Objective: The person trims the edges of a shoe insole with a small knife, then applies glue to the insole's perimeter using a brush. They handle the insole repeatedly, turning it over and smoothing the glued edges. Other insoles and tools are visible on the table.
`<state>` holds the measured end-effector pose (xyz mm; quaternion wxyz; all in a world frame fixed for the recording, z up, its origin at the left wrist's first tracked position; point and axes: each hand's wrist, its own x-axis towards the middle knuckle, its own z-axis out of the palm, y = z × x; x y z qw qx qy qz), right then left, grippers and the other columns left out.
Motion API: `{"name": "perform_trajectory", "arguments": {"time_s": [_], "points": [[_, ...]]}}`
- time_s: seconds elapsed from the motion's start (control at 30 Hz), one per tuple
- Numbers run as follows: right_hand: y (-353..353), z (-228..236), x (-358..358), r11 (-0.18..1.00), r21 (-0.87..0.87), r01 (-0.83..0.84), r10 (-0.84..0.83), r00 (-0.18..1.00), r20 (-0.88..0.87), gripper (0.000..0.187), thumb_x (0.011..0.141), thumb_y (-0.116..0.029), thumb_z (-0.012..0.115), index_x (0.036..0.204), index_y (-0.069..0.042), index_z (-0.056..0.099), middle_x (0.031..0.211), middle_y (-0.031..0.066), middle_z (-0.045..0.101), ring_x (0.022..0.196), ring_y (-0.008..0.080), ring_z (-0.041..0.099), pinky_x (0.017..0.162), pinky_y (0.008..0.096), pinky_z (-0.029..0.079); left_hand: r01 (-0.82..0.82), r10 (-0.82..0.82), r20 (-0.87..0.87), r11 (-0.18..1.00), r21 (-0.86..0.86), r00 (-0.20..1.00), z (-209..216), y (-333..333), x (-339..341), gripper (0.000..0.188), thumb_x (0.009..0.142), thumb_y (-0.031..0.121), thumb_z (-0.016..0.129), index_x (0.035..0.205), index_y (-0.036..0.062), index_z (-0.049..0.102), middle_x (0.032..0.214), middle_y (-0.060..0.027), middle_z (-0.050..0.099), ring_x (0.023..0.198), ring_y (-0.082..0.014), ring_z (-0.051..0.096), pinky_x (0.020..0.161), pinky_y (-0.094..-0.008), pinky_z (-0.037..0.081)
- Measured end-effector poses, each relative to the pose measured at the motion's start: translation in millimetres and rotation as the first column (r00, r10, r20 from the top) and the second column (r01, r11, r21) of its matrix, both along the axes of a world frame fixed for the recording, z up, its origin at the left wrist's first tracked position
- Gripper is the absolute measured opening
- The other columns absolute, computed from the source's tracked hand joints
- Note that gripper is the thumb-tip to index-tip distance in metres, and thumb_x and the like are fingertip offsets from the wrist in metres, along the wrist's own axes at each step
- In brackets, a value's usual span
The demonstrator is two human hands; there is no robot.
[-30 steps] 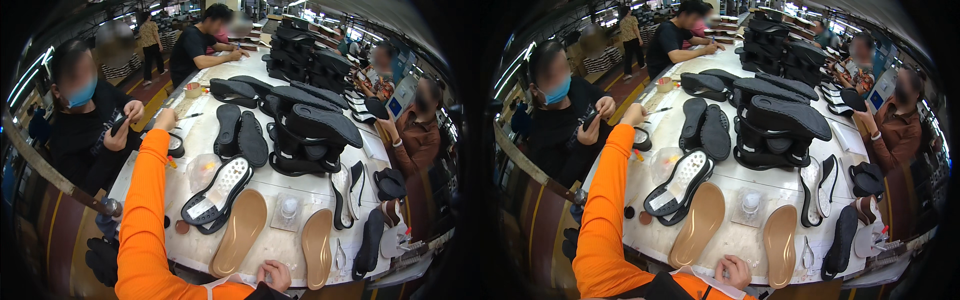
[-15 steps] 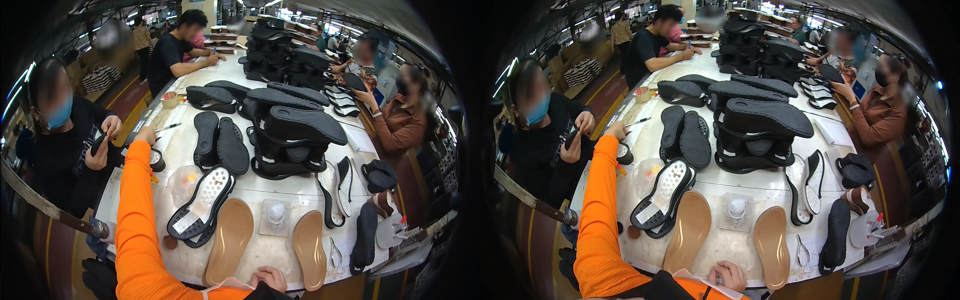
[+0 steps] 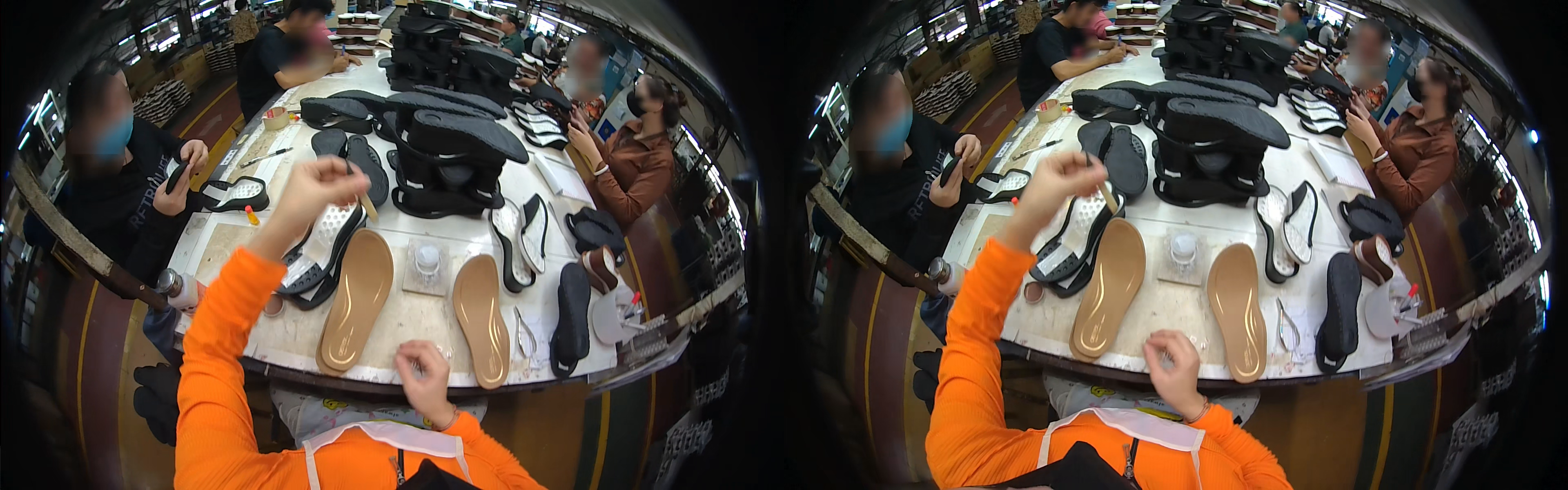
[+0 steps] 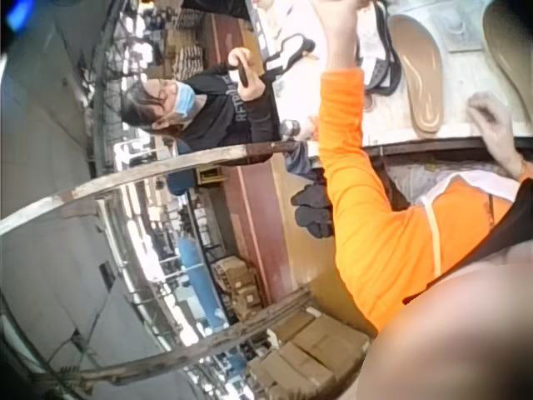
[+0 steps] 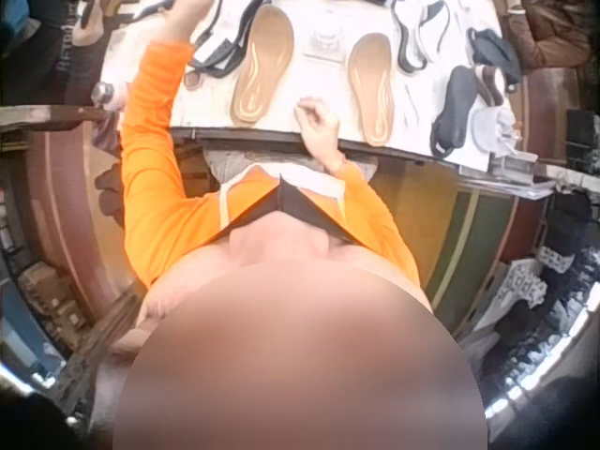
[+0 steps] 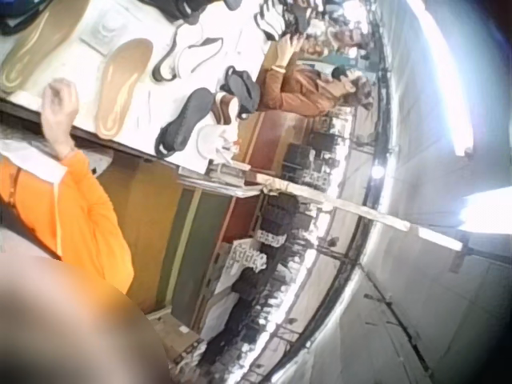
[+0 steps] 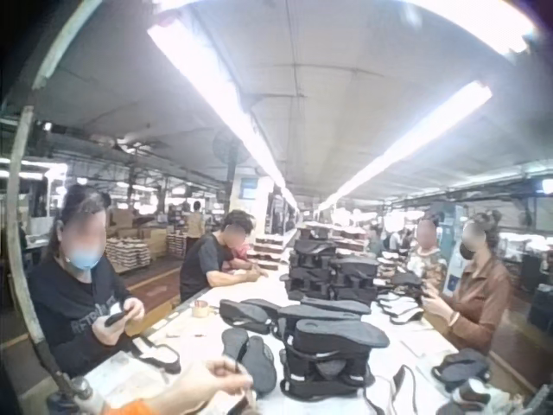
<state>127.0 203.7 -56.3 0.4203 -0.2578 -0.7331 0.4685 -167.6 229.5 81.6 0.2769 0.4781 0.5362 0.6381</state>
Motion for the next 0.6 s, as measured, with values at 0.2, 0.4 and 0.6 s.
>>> {"name": "perform_trajectory", "arguments": {"time_s": [0.2, 0.4, 0.6], "points": [[3, 44, 5, 0.846, -0.443, -0.297, 0.138, 0.924, -0.357, 0.016, 0.094, -0.009, 0.06, 0.102, 0.004, 0.062, 0.093, 0.0072, 0.067, 0.086, 0.0107, 0.063, 0.079, 0.0243, 0.05, 0.223, -0.151, 0.309, 0.952, -0.212, 0.939, -30, -74, 113, 0.012, 0.088, 0.01, 0.069, 0.084, -0.001, 0.066, 0.072, -0.0033, 0.067, 0.063, -0.0075, 0.063, 0.06, -0.0204, 0.052], [-2, 42, 23, 0.701, -0.563, -0.437, 0.444, 0.886, -0.134, 0.017, 0.096, -0.013, 0.058, 0.094, 0.003, 0.064, 0.07, 0.0016, 0.063, 0.063, 0.0068, 0.06, 0.059, 0.0207, 0.049, -0.028, 0.053, 0.137, 0.984, -0.178, 0.989, -79, -121, 155, 0.015, 0.09, 0.011, 0.068, 0.083, -0.0026, 0.068, 0.074, -0.0001, 0.064, 0.063, -0.0036, 0.056, 0.057, -0.0183, 0.043], [8, 1, 39, 0.823, -0.536, -0.187, 0.178, 0.982, -0.069, 0.016, 0.098, -0.013, 0.052, 0.097, 0.0, 0.061, 0.063, -0.0026, 0.052, 0.054, 0.0031, 0.044, 0.05, 0.0185, 0.037, -0.507, 0.483, -0.27, 0.862, -0.02, 0.833, -101, -146, 122, 0.022, 0.082, 0.013, 0.073, 0.094, -0.0025, 0.064, 0.094, -0.0143, 0.065, 0.082, -0.0178, 0.061, 0.073, -0.0283, 0.048]]}}
